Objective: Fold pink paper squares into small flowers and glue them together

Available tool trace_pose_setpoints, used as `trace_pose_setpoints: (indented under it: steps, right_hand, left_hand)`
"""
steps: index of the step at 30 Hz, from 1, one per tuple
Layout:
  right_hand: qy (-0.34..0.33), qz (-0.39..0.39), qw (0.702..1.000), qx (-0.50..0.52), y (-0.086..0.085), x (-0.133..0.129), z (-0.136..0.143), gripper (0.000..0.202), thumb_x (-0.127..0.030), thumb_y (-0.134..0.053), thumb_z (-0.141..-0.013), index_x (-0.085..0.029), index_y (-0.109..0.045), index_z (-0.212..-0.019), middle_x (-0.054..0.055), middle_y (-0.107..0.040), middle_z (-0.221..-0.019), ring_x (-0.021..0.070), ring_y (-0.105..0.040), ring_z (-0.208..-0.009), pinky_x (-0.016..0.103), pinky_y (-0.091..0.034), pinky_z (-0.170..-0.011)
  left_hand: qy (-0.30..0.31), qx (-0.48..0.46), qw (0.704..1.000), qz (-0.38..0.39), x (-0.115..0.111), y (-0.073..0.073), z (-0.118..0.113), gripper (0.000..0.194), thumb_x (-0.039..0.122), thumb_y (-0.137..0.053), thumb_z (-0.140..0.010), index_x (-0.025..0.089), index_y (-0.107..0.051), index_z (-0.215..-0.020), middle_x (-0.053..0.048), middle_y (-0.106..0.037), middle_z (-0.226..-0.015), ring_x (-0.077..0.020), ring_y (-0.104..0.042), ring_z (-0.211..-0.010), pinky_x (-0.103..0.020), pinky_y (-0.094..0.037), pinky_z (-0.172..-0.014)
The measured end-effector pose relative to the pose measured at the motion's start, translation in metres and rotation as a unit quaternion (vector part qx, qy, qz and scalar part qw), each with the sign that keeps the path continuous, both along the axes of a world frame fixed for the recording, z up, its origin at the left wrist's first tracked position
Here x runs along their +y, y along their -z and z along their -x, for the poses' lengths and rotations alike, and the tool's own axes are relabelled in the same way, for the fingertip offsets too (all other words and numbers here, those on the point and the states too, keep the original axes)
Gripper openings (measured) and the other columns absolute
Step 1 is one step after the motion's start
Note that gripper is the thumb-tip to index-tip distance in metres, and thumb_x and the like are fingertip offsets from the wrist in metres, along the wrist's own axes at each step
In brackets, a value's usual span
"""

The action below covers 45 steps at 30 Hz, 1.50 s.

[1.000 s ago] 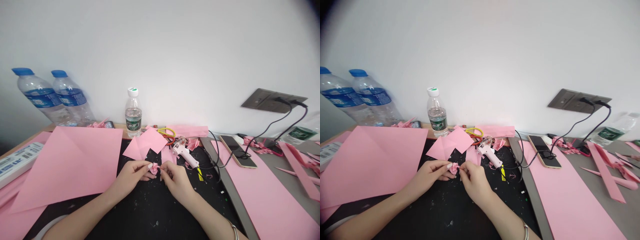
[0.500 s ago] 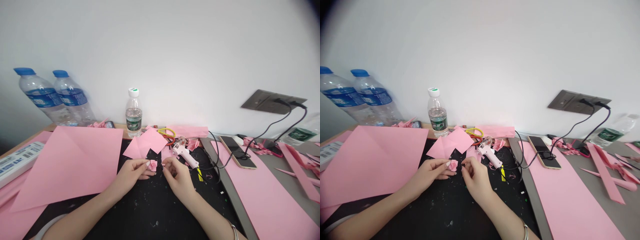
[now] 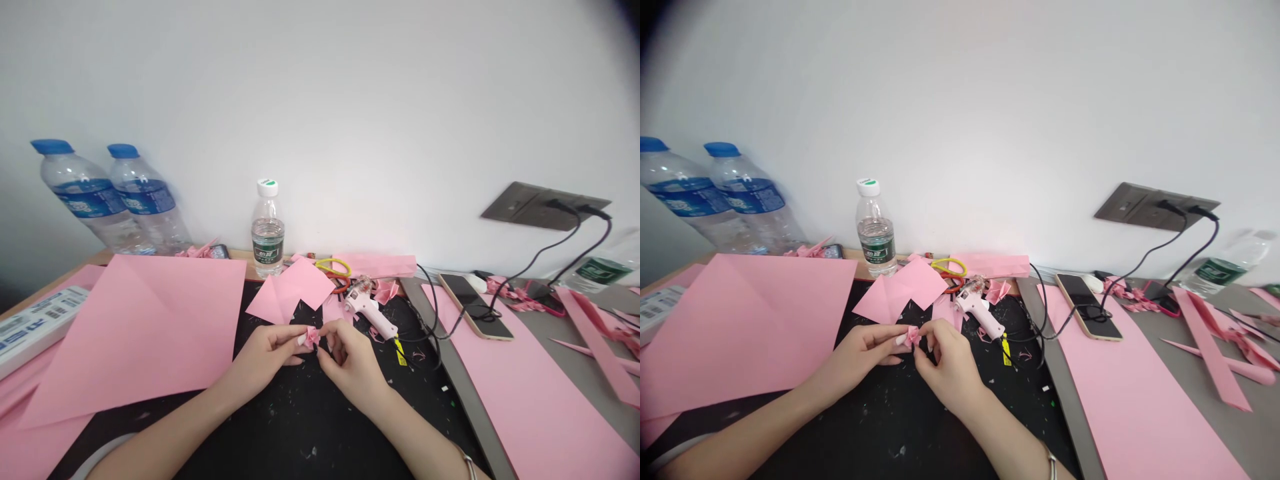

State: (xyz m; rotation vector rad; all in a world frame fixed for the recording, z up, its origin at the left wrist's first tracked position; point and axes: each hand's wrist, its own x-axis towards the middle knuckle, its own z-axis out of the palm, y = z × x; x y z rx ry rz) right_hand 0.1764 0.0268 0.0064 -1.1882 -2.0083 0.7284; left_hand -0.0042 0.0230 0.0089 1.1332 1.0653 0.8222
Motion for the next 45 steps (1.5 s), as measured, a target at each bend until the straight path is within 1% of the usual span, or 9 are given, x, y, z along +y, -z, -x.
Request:
trace_pose_setpoints:
  steps: [7,13,21,25,27,31,36,41,45]
  right_hand:
    - [0.017,-0.017,1.0,0.006,0.002,0.001,0.0,0.016,-0.014,-0.054,-0.076,-0.019,-0.054,-0.091,-0.006,-0.042,-0.063,0.0081,-0.04,-0.046,0.019,-0.034,-0.045]
    - [-0.002,-0.009,1.0,-0.001,0.002,0.001,-0.001,0.015,-0.012,-0.051,-0.078,-0.019,-0.055,-0.091,-0.005,-0.04,-0.062,0.0092,-0.04,-0.049,0.02,-0.034,-0.046]
    - [0.029,-0.048,0.998,-0.012,0.0,0.004,-0.002,0.012,-0.013,-0.048,-0.079,-0.018,-0.056,-0.087,-0.005,-0.041,-0.06,0.0107,-0.041,-0.051,0.021,-0.032,-0.047]
    - [0.098,-0.097,0.99,-0.032,-0.023,0.018,-0.028,0.012,-0.016,-0.05,-0.079,-0.018,-0.058,-0.088,-0.004,-0.045,-0.06,0.0111,-0.041,-0.051,0.021,-0.033,-0.049]
    - [0.118,-0.067,0.988,-0.075,-0.04,0.028,-0.054,0.01,-0.018,-0.049,-0.08,-0.019,-0.058,-0.086,-0.007,-0.037,-0.053,0.0109,-0.037,-0.048,0.021,-0.03,-0.047]
    - [0.144,0.02,0.975,-0.171,-0.063,0.042,-0.108,0.008,-0.021,-0.052,-0.076,-0.019,-0.059,-0.077,-0.006,-0.044,-0.053,0.0114,-0.041,-0.048,0.021,-0.029,-0.047]
    - [0.188,0.052,0.951,-0.24,-0.056,0.051,-0.127,0.013,-0.016,-0.049,-0.071,-0.019,-0.062,-0.074,0.0,-0.063,-0.068,0.0167,-0.057,-0.063,0.025,-0.038,-0.056]
    - [0.184,0.048,0.951,-0.242,-0.045,0.056,-0.128,0.02,-0.01,-0.046,-0.068,-0.018,-0.063,-0.075,0.003,-0.068,-0.072,0.0183,-0.062,-0.071,0.026,-0.043,-0.063]
    - [0.213,0.043,0.952,-0.217,-0.051,0.055,-0.132,0.019,-0.014,-0.047,-0.07,-0.018,-0.064,-0.077,0.004,-0.069,-0.074,0.0181,-0.062,-0.068,0.026,-0.044,-0.062]
  left_hand:
    - [-0.009,-0.003,1.0,0.018,0.0,0.0,-0.001,0.038,0.033,-0.062,-0.08,0.021,-0.062,-0.117,-0.005,-0.064,-0.121,-0.0235,-0.061,-0.109,-0.03,-0.056,-0.083]
    - [-0.021,-0.006,0.999,0.033,-0.001,0.003,-0.002,0.048,0.031,-0.064,-0.079,0.016,-0.056,-0.124,-0.008,-0.06,-0.126,-0.025,-0.061,-0.109,-0.031,-0.057,-0.082]
    - [-0.014,-0.008,0.999,0.036,-0.002,0.001,-0.001,0.049,0.03,-0.06,-0.083,0.015,-0.05,-0.129,-0.009,-0.064,-0.121,-0.0234,-0.064,-0.105,-0.033,-0.056,-0.083]
    - [-0.045,0.0,0.999,0.028,0.0,0.0,0.002,0.049,0.031,-0.054,-0.086,0.014,-0.047,-0.131,-0.011,-0.066,-0.118,-0.0219,-0.065,-0.103,-0.032,-0.055,-0.083]
    - [-0.056,0.0,0.998,0.025,0.001,0.0,0.003,0.049,0.032,-0.052,-0.087,0.013,-0.046,-0.132,-0.012,-0.066,-0.118,-0.0217,-0.065,-0.103,-0.032,-0.055,-0.082]
    - [-0.066,0.001,0.997,0.028,0.002,0.0,0.003,0.048,0.034,-0.051,-0.087,0.013,-0.048,-0.13,-0.012,-0.066,-0.117,-0.0219,-0.066,-0.1,-0.031,-0.055,-0.08]
    - [-0.066,0.006,0.998,0.022,0.001,0.002,0.003,0.048,0.035,-0.051,-0.087,0.014,-0.048,-0.13,-0.012,-0.067,-0.115,-0.0217,-0.067,-0.097,-0.032,-0.055,-0.08]
    - [-0.062,0.009,0.998,0.02,0.0,0.003,0.003,0.045,0.034,-0.05,-0.086,0.014,-0.05,-0.128,-0.011,-0.068,-0.113,-0.0218,-0.068,-0.096,-0.033,-0.055,-0.08]
    - [-0.071,0.012,0.997,0.002,0.001,0.004,0.003,0.042,0.035,-0.051,-0.086,0.015,-0.054,-0.123,-0.01,-0.069,-0.106,-0.0206,-0.07,-0.087,-0.033,-0.055,-0.076]
